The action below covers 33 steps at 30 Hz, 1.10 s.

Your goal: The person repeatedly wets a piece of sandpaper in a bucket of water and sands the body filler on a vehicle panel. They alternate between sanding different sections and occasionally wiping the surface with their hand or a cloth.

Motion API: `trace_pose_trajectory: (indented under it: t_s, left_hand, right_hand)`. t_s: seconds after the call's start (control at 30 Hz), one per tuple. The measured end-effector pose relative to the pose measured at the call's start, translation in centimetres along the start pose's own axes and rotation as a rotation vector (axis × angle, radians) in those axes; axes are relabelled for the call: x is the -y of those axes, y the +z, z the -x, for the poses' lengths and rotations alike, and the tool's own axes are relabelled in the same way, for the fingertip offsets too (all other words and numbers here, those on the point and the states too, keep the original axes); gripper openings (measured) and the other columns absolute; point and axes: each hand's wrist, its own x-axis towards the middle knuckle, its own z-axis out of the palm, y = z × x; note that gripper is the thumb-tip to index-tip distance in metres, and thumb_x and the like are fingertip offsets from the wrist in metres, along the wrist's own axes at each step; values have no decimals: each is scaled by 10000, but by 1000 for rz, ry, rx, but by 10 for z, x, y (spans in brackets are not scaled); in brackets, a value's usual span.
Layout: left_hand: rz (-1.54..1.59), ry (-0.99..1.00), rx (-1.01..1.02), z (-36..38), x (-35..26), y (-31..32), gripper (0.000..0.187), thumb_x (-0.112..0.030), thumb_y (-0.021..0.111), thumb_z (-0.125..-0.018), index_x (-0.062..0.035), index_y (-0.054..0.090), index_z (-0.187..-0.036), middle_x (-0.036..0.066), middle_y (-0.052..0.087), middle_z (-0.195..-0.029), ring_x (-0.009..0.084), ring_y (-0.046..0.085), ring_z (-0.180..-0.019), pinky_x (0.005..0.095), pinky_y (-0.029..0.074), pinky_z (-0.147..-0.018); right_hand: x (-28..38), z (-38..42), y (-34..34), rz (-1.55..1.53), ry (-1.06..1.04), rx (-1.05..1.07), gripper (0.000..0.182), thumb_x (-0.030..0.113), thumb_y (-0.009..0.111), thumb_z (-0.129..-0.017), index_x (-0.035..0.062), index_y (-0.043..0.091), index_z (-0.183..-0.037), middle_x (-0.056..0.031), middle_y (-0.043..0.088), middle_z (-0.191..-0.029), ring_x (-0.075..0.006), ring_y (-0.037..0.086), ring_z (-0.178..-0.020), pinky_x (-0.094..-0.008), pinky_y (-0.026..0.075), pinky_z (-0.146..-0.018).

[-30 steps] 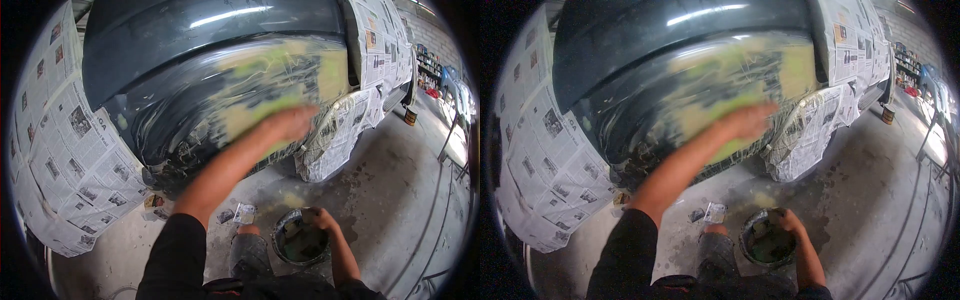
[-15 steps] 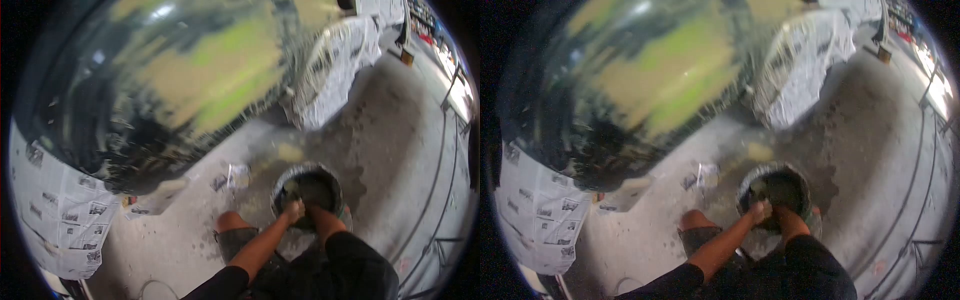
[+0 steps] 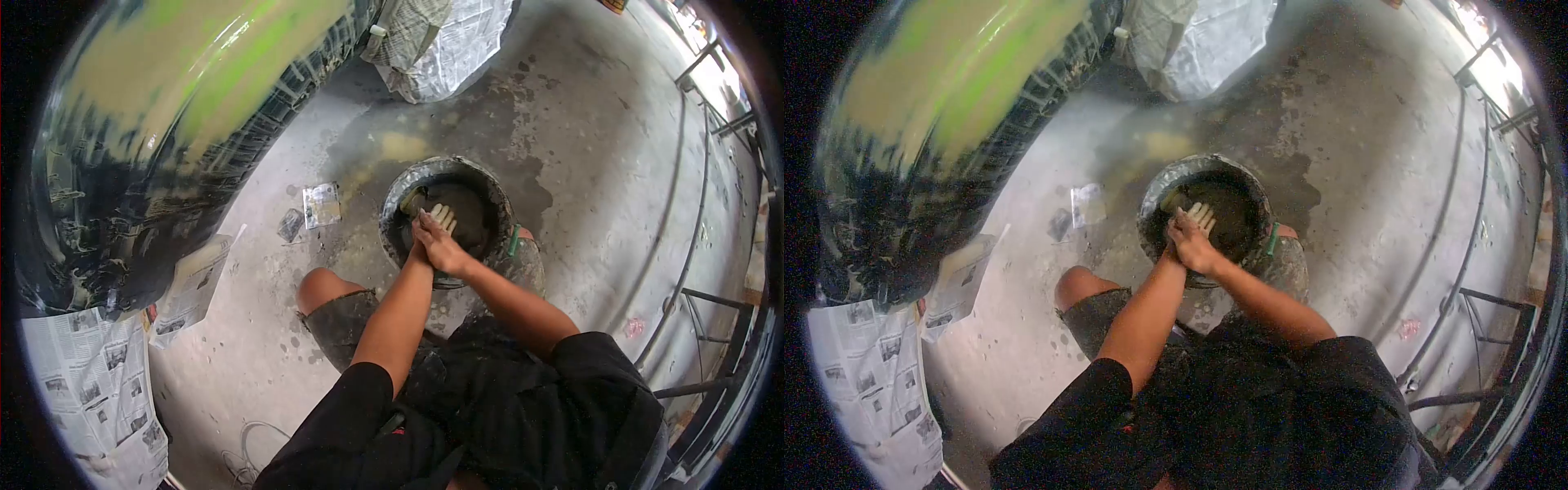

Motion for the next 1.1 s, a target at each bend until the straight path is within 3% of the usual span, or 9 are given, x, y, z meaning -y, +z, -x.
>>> trace_pose_trajectory:
  t_s: [0.3, 0.4, 0.47, 0.53, 0.6, 0.7, 0.93, 1.03, 1.1]
  left_hand:
    - [-322, -7, -83, 4, -25, 16, 797, -544, 395, -994, -82, 96, -1571, 143, 68, -1641, 339, 115, -1508, 504, 203, -1214]
    - [-282, 40, -156, -3, -28, 13, 839, -615, 409, -973, -87, 143, -1567, 154, 126, -1632, 303, 154, -1504, 494, 217, -1204]
    - [-173, 33, -186, -6, -21, 23, 802, -623, 464, -942, -46, 372, -1491, 161, 361, -1545, 285, 356, -1415, 420, 308, -1150]
    - [-445, -23, -472, 48, -20, 100, 875, -675, 505, -909, -9, 402, -1466, 159, 401, -1514, 269, 397, -1371, 422, 337, -1118]
    - [-578, -83, -643, 40, -9, 85, 813, -614, 621, -885, -17, 480, -1418, 118, 469, -1449, 240, 457, -1281, 413, 378, -1068]
    - [-734, -2, -583, 58, -17, 97, 506, -486, 711, -875, -65, 670, -1153, 43, 650, -1142, 195, 620, -1000, 381, 536, -831]
    - [-765, 52, -196, 60, -28, 83, 290, -389, 717, -891, -103, 688, -925, 54, 657, -845, 233, 624, -750, 391, 545, -724]
    - [-1722, 652, -490, 59, -22, 81, 215, -208, 647, -892, -57, 668, -1044, 270, 630, -862, 407, 662, -833, 446, 529, -743]
    - [-1729, 721, -347, 75, -8, 92, 239, -184, 620, -895, -54, 661, -1092, 272, 644, -909, 417, 663, -863, 465, 527, -759]
  right_hand:
    - [-2, -10, 7, 67, -104, -184, 545, 321, 346, -1030, 15, 372, -1480, -216, 400, -1508, -343, 331, -1429, -376, 246, -1169]
    - [-23, -23, 10, -76, -186, -177, 501, 285, 359, -1028, -4, 454, -1426, -209, 465, -1466, -330, 401, -1390, -363, 289, -1145]
    - [-45, -34, 7, -294, -71, -143, 474, 277, 378, -1028, -20, 525, -1367, -202, 519, -1423, -301, 461, -1348, -344, 326, -1118]
    - [-18, -25, -22, -293, -72, -241, 506, 346, 392, -1016, -44, 596, -1265, -286, 578, -1302, -400, 524, -1254, -397, 372, -1082]
    - [-54, -39, -31, -57, 2, -375, 534, 364, 415, -1010, -87, 596, -1230, -277, 619, -1241, -378, 580, -1177, -398, 404, -1036]
    - [-70, -47, -67, 152, -18, -58, 376, 236, 469, -992, -44, 624, -1189, -254, 675, -1116, -386, 639, -1076, -397, 481, -960]
    - [-22, -15, -94, 188, 57, -311, 403, 332, 654, -889, -56, 701, -987, -239, 714, -957, -344, 709, -834, -420, 544, -754]
    - [-19, -7, -85, 363, 12, -493, 469, 398, 673, -876, -57, 691, -987, -235, 715, -931, -316, 713, -816, -423, 543, -737]
    - [-19, -9, -72, 148, 29, -514, 484, 450, 657, -870, -32, 642, -916, -215, 699, -830, -319, 696, -807, -462, 539, -745]
